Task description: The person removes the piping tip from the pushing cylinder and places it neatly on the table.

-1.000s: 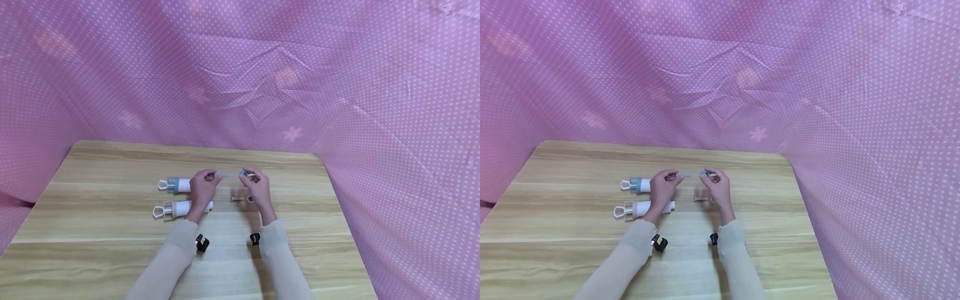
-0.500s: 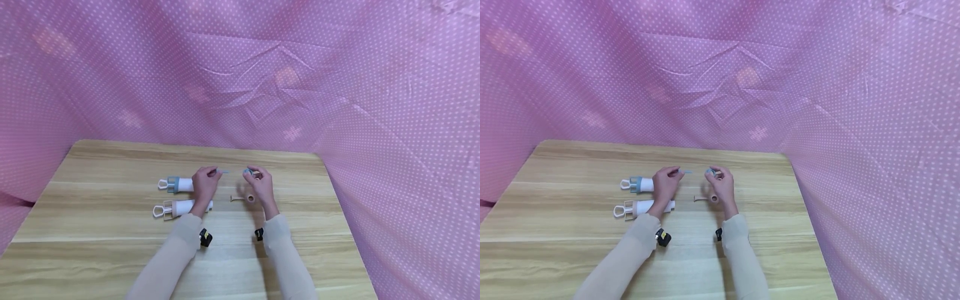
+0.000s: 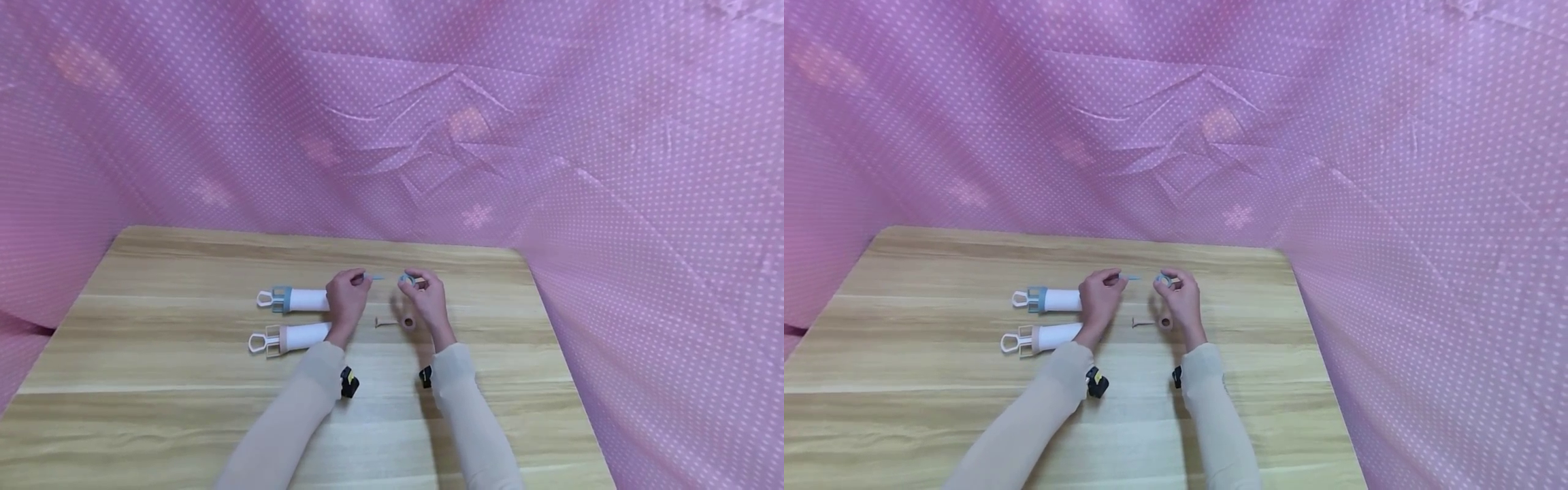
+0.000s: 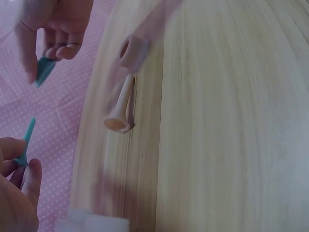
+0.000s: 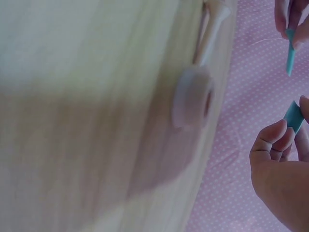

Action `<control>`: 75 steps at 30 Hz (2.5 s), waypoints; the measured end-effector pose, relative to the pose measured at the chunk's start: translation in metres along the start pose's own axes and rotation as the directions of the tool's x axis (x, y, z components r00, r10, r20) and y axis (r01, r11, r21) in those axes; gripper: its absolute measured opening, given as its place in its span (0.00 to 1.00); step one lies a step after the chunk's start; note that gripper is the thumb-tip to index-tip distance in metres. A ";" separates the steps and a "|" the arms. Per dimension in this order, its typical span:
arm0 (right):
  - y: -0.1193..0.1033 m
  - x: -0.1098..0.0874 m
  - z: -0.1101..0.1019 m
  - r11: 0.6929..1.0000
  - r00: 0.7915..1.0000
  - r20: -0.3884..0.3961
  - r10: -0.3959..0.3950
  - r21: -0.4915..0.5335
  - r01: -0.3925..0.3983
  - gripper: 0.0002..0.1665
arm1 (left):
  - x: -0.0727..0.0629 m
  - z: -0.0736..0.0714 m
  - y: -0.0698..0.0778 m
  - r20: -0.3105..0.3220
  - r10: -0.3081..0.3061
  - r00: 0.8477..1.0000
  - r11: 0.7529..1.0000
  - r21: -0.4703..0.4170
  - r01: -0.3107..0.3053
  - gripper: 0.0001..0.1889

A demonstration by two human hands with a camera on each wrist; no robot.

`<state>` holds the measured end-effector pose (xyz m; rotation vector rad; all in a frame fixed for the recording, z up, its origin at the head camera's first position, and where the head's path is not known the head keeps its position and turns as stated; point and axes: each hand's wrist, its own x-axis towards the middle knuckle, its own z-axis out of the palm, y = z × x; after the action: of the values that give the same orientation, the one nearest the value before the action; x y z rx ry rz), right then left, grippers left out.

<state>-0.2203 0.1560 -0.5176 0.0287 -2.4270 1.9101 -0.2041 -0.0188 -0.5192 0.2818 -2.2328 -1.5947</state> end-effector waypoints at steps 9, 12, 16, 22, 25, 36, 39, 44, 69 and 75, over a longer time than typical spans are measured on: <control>0.017 0.005 -0.001 0.994 0.997 0.001 0.079 -0.078 -0.079 0.21 | -0.004 0.016 -0.007 0.076 -0.011 0.997 0.999 0.038 0.009 0.12; 0.021 0.005 -0.003 0.993 0.996 0.015 0.090 -0.082 -0.088 0.21 | -0.006 0.021 -0.009 0.080 -0.020 0.997 0.999 0.041 0.016 0.12; 0.026 0.007 -0.005 0.991 0.993 0.051 0.106 -0.088 -0.101 0.21 | -0.009 0.025 -0.008 0.079 -0.046 0.996 0.998 0.053 0.042 0.12; 0.032 0.010 -0.007 0.984 0.989 0.067 0.134 -0.124 -0.125 0.20 | -0.014 0.031 -0.010 0.097 -0.089 0.991 0.993 0.085 0.081 0.11; 0.033 0.010 -0.007 0.981 0.986 0.084 0.146 -0.139 -0.133 0.20 | -0.016 0.033 -0.013 0.093 -0.099 0.991 0.992 0.090 0.090 0.11; 0.042 0.011 -0.009 0.977 0.987 0.093 0.134 -0.182 -0.115 0.20 | -0.021 0.038 -0.016 0.086 -0.170 0.982 0.981 0.109 0.160 0.12; 0.042 0.011 -0.009 0.973 0.985 0.094 0.143 -0.195 -0.122 0.20 | -0.022 0.040 -0.017 0.082 -0.176 0.981 0.979 0.122 0.165 0.12; 0.044 0.012 -0.008 0.965 0.984 0.092 0.151 -0.228 -0.127 0.19 | -0.024 0.042 -0.020 0.080 -0.178 0.981 0.978 0.126 0.168 0.12; 0.041 0.009 -0.007 0.921 0.972 0.100 0.212 -0.354 -0.164 0.20 | -0.030 0.044 -0.028 0.114 -0.200 0.973 0.968 0.179 0.178 0.12; 0.042 0.008 -0.009 0.922 0.972 0.097 0.215 -0.349 -0.169 0.21 | -0.031 0.046 -0.030 0.116 -0.198 0.973 0.965 0.199 0.173 0.12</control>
<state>-0.2304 0.1748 -0.5559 -0.1038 -2.9171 1.5679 -0.1970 0.0222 -0.5658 0.4609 -2.5321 -1.5360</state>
